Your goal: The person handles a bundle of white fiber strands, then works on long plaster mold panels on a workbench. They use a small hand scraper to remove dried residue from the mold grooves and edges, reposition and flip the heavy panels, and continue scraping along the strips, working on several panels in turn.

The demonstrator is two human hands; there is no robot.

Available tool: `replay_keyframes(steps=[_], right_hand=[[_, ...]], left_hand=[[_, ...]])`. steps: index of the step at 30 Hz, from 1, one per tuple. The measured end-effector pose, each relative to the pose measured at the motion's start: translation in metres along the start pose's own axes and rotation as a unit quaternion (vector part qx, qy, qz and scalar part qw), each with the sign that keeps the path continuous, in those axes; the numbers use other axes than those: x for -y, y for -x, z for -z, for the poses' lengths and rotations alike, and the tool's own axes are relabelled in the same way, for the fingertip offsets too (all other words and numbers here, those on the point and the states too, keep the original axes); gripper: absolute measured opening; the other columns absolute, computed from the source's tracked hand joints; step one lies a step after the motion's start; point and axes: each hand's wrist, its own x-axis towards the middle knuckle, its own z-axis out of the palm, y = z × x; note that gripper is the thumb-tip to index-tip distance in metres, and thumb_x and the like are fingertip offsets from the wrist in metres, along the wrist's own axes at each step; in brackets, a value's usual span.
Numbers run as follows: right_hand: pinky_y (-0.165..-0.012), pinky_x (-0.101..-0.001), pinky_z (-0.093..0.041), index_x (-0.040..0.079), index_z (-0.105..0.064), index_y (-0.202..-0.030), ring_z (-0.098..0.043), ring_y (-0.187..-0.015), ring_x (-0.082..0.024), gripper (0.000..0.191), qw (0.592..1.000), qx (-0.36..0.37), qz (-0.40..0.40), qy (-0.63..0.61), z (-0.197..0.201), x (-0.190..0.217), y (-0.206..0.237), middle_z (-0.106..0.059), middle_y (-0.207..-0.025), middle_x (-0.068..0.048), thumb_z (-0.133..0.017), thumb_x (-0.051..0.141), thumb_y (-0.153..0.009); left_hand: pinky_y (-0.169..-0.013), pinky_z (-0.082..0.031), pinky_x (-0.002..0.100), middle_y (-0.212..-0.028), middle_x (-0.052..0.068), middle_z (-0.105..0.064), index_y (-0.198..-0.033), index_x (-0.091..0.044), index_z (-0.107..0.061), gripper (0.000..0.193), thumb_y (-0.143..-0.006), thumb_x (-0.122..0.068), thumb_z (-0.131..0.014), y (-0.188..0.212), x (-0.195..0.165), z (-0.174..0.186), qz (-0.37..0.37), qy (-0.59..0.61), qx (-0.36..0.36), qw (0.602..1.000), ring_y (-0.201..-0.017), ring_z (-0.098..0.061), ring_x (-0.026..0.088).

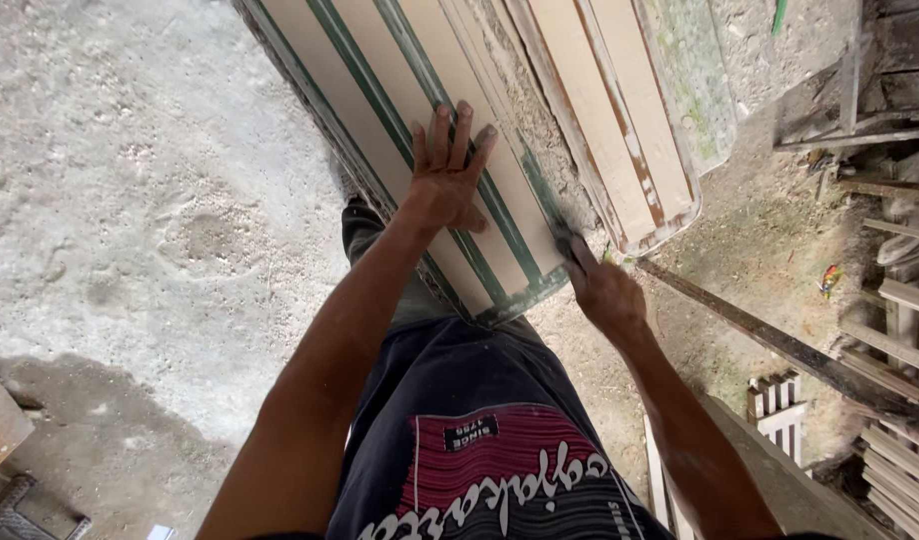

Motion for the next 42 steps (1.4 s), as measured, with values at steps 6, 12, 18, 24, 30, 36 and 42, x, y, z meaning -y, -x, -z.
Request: replay_keyframes(steps=[6, 12, 18, 24, 30, 36, 42], right_hand=[[-0.059, -0.0535, -0.058, 0.025, -0.038, -0.156, -0.069, -0.067, -0.038, 0.061, 0.981, -0.147, 0.123, -0.013, 0.052, 0.078, -0.110, -0.067, -0.075, -0.020, -0.056, 0.039, -0.100], [-0.057, -0.0503, -0.059, 0.023, -0.046, -0.153, -0.071, -0.068, -0.038, 0.052, 0.982, -0.149, 0.110, 0.034, 0.044, 0.054, -0.075, -0.069, -0.074, -0.021, -0.053, 0.043, -0.106], [-0.066, -0.0515, -0.059, 0.021, -0.050, -0.146, -0.073, -0.073, -0.037, 0.047, 0.996, -0.066, 0.068, 0.003, 0.056, 0.058, -0.061, -0.073, -0.080, -0.020, -0.052, 0.045, -0.106], [-0.076, -0.0505, -0.061, 0.020, -0.064, -0.131, -0.074, -0.085, -0.038, 0.039, 0.975, -0.168, 0.145, -0.006, 0.116, 0.107, -0.163, -0.075, -0.092, -0.019, -0.058, 0.043, -0.100], [-0.073, -0.0504, -0.060, 0.023, -0.064, -0.141, -0.072, -0.081, -0.042, 0.046, 0.962, -0.213, 0.159, -0.066, 0.057, 0.040, -0.120, -0.074, -0.094, -0.022, -0.060, 0.042, -0.099], [-0.076, -0.0570, -0.059, 0.014, -0.057, -0.148, -0.069, -0.088, -0.043, 0.045, 0.944, -0.207, 0.225, -0.128, 0.002, -0.020, -0.046, -0.073, -0.118, -0.027, -0.058, 0.041, -0.112], [-0.081, -0.0487, -0.062, 0.025, -0.056, -0.151, -0.071, -0.087, -0.033, 0.046, 0.979, -0.012, 0.106, -0.175, 0.073, 0.045, -0.146, -0.076, -0.110, -0.027, -0.048, 0.044, -0.110]], left_hand=[[-0.120, 0.006, 0.073, -0.169, 0.022, 0.013, -0.164, -0.019, -0.018, 0.149, -0.045, -0.065, -0.095, -0.008, -0.006, 0.016, 0.035, -0.014, 0.086, 0.996, -0.153, 0.019, 0.046], [-0.121, 0.011, 0.068, -0.171, 0.018, 0.014, -0.168, -0.017, -0.006, 0.157, -0.047, -0.066, -0.093, -0.010, -0.013, 0.023, 0.076, -0.032, 0.139, 0.987, -0.155, 0.021, 0.042], [-0.122, 0.010, 0.070, -0.171, 0.017, 0.012, -0.166, -0.012, -0.004, 0.159, -0.047, -0.071, -0.092, -0.006, -0.013, 0.027, 0.040, -0.025, 0.071, 0.996, -0.155, 0.019, 0.042], [-0.122, 0.009, 0.068, -0.170, 0.019, 0.014, -0.166, -0.011, -0.002, 0.158, -0.050, -0.071, -0.089, -0.016, -0.019, 0.041, 0.063, -0.033, 0.155, 0.985, -0.154, 0.019, 0.044], [-0.126, -0.004, 0.066, -0.173, 0.019, 0.001, -0.166, -0.010, -0.009, 0.120, -0.080, -0.064, -0.072, -0.025, -0.001, 0.058, 0.058, 0.082, 0.066, 0.993, -0.159, 0.007, 0.043], [-0.122, -0.003, 0.072, -0.168, 0.031, 0.004, -0.163, 0.008, -0.010, 0.105, -0.105, -0.064, -0.059, -0.054, 0.056, 0.072, 0.169, -0.099, -0.187, 0.963, -0.157, 0.007, 0.046], [-0.125, 0.001, 0.069, -0.169, 0.030, -0.001, -0.163, 0.007, -0.013, 0.099, -0.105, -0.065, -0.049, -0.056, 0.040, 0.068, 0.246, -0.109, -0.127, 0.955, -0.158, 0.001, 0.044]])
